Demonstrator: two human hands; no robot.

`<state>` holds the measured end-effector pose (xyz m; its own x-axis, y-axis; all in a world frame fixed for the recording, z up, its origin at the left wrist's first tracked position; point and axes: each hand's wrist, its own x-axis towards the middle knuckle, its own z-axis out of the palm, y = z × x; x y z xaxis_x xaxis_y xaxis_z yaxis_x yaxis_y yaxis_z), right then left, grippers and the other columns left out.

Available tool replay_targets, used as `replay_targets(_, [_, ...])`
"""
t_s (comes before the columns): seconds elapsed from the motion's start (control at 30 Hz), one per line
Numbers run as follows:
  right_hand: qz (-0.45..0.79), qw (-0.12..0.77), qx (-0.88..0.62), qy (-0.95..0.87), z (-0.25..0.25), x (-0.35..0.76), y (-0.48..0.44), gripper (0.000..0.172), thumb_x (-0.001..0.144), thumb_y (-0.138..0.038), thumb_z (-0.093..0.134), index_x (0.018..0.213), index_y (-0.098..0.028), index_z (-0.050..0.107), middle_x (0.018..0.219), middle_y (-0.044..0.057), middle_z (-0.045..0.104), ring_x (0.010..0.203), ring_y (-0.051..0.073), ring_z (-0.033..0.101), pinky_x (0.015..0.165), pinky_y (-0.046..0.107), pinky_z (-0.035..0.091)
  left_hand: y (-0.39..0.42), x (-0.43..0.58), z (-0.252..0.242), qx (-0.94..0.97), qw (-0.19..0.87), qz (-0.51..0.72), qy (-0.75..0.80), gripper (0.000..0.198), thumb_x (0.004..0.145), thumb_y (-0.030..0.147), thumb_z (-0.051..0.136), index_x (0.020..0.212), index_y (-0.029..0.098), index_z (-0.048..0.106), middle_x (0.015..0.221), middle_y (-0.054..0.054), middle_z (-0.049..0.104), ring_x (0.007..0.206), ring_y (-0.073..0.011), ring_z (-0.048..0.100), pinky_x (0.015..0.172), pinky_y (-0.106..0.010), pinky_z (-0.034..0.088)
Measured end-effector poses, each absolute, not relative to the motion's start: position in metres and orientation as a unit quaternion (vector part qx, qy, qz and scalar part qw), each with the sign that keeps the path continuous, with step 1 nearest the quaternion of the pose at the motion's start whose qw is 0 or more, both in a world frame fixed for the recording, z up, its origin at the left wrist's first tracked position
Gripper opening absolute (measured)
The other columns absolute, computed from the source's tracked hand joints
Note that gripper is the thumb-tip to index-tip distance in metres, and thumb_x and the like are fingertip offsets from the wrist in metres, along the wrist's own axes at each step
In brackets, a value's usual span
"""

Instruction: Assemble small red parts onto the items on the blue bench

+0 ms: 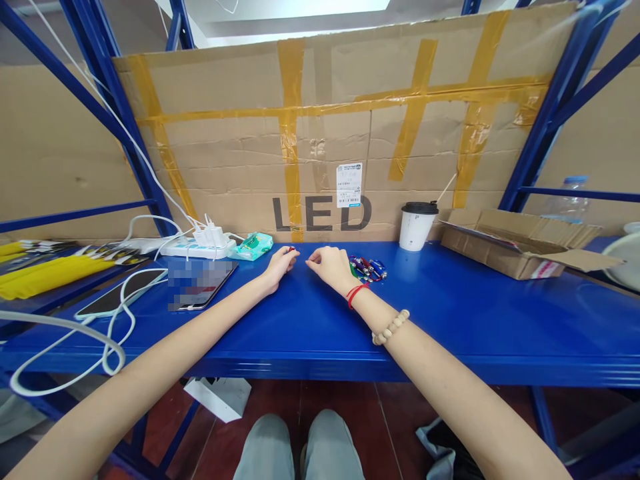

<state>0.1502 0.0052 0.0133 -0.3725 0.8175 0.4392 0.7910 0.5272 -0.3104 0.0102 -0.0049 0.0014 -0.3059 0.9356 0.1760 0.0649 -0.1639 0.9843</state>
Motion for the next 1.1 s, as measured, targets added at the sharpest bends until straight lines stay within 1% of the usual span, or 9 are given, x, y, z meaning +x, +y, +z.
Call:
replay_targets(0.1, [0.054, 0.37, -0.45, -0.811, 0.012, 0.149, 0.008, 0.022, 0.085, -0.034, 0.056, 0.09, -0.019, 0.071, 0.088, 0.003, 0.073, 0.081, 0.015, 0.066, 0.073, 0.023, 0.045, -0.005, 0.01, 0.001, 0.483, 0.376, 0.595, 0.522, 0.016, 0.071, 0.019, 0.055, 0.059, 0.017, 0.045, 0.051, 0.006, 0.038, 0.05, -0.007, 0.032, 0.051, -0.021, 0.025])
replay_targets(0.2, [0.073, 0.432, -0.414, -0.798, 0.009, 0.149, 0.012, 0.02, 0.084, -0.033, 0.056, 0.088, -0.018, 0.07, 0.085, 0.002, 0.073, 0.077, 0.014, 0.066, 0.073, 0.023, 0.047, -0.007, 0.011, 0.001, 0.499, 0.363, 0.584, 0.528, 0.018, 0.071, 0.02, 0.056, 0.056, 0.017, 0.047, 0.051, 0.006, 0.038, 0.052, -0.0072, 0.031, 0.053, -0.022, 0.024])
replay_targets(0.3, [0.091, 0.471, -0.37, -0.795, 0.006, 0.146, 0.015, 0.017, 0.083, -0.028, 0.058, 0.086, -0.018, 0.071, 0.085, 0.003, 0.073, 0.074, 0.014, 0.065, 0.072, 0.024, 0.048, -0.008, 0.011, -0.001, 0.527, 0.328, 0.555, 0.554, 0.022, 0.067, 0.021, 0.06, 0.051, 0.016, 0.046, 0.048, 0.007, 0.038, 0.053, -0.0076, 0.03, 0.054, -0.023, 0.022])
replay_targets(0.47, [0.096, 0.519, -0.315, -0.789, 0.006, 0.141, 0.012, 0.016, 0.081, -0.028, 0.06, 0.085, -0.019, 0.072, 0.084, 0.004, 0.073, 0.072, 0.016, 0.064, 0.067, 0.026, 0.049, -0.008, 0.011, -0.003, 0.561, 0.303, 0.514, 0.574, 0.034, 0.063, 0.021, 0.063, 0.042, 0.017, 0.037, 0.041, 0.007, 0.029, 0.051, -0.0074, 0.026, 0.053, -0.025, 0.017])
replay_targets(0.57, [0.086, 0.517, -0.295, -0.799, 0.008, 0.14, 0.008, 0.014, 0.08, -0.027, 0.062, 0.084, -0.019, 0.073, 0.085, 0.004, 0.073, 0.069, 0.015, 0.063, 0.067, 0.026, 0.048, -0.008, 0.01, -0.003, 0.558, 0.308, 0.516, 0.571, 0.029, 0.064, 0.023, 0.064, 0.043, 0.016, 0.045, 0.041, 0.006, 0.035, 0.051, -0.0077, 0.03, 0.053, -0.024, 0.021])
replay_targets(0.67, [0.076, 0.489, -0.284, -0.821, 0.009, 0.141, 0.005, 0.011, 0.079, -0.024, 0.063, 0.082, -0.019, 0.073, 0.082, 0.003, 0.072, 0.067, 0.013, 0.062, 0.067, 0.025, 0.047, -0.008, 0.01, -0.004, 0.56, 0.313, 0.53, 0.554, 0.012, 0.065, 0.019, 0.061, 0.055, 0.014, 0.062, 0.049, 0.004, 0.051, 0.057, -0.0099, 0.042, 0.057, -0.023, 0.029])
replay_targets(0.73, [0.065, 0.478, -0.282, -0.829, 0.009, 0.142, 0.005, 0.011, 0.079, -0.025, 0.064, 0.081, -0.019, 0.073, 0.08, 0.003, 0.071, 0.065, 0.013, 0.06, 0.067, 0.026, 0.046, -0.007, 0.01, -0.005, 0.562, 0.307, 0.535, 0.551, 0.011, 0.065, 0.013, 0.058, 0.062, 0.014, 0.069, 0.056, 0.002, 0.06, 0.062, -0.012, 0.049, 0.06, -0.023, 0.033])
replay_targets(0.93, [0.068, 0.463, -0.29, -0.835, 0.01, 0.142, 0.004, 0.011, 0.081, -0.025, 0.063, 0.081, -0.019, 0.073, 0.08, 0.003, 0.07, 0.065, 0.012, 0.06, 0.067, 0.025, 0.044, -0.005, 0.009, -0.008, 0.552, 0.3, 0.55, 0.55, 0.017, 0.066, 0.012, 0.058, 0.072, 0.014, 0.073, 0.07, -0.002, 0.07, 0.076, -0.0177, 0.059, 0.066, -0.023, 0.041])
replay_targets(1.1, [0.076, 0.45, -0.306, -0.835, 0.01, 0.142, 0.006, 0.012, 0.081, -0.025, 0.063, 0.083, -0.019, 0.073, 0.082, 0.003, 0.07, 0.068, 0.013, 0.06, 0.065, 0.025, 0.045, -0.006, 0.009, -0.007, 0.564, 0.291, 0.54, 0.553, 0.013, 0.068, 0.011, 0.06, 0.072, 0.014, 0.072, 0.07, -0.002, 0.07, 0.075, -0.0174, 0.06, 0.069, -0.024, 0.042])
